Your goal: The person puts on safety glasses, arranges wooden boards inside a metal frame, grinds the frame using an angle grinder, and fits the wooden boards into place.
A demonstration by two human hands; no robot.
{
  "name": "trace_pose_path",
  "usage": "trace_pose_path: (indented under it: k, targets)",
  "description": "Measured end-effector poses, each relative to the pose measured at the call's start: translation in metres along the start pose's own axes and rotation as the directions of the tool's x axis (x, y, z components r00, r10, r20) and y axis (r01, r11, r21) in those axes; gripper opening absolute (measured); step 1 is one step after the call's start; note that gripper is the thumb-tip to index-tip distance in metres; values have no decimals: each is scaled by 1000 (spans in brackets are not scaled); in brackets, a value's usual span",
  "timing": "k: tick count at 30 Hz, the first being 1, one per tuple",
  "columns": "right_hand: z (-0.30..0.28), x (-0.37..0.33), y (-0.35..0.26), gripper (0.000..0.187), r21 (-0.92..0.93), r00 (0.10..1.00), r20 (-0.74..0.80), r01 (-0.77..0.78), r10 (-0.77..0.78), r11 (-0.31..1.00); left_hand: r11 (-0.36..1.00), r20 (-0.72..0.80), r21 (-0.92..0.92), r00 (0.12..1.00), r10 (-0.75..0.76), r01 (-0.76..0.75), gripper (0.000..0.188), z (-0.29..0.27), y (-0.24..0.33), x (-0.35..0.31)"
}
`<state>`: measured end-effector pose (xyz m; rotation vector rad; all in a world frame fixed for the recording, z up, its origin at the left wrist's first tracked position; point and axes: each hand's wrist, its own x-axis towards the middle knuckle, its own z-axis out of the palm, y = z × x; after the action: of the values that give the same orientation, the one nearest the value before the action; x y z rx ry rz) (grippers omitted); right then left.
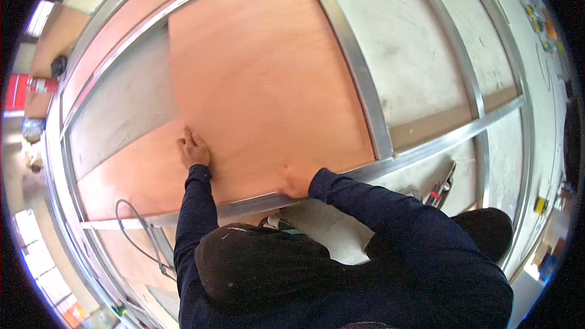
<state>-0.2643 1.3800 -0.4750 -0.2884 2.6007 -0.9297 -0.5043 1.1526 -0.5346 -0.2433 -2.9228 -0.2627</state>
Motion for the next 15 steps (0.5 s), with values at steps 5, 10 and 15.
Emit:
trace_pose_path:
  k: [5, 10, 15]
  targets:
    - [-26, 24, 28, 51, -192, 966, -215, -187, 144, 963, 1000, 79, -7, 997, 22, -21, 43, -13, -5, 2]
    - [-49, 19, 26, 88, -312, 943, -203, -319, 265, 895, 980, 363, 123, 926, 104, -158, 52, -41, -16, 38]
    - [-46, 21, 30, 101, -332, 939, -144, -344, 313, 879, 839, 589, 221, 754, 291, -497, 88, -85, 17, 97]
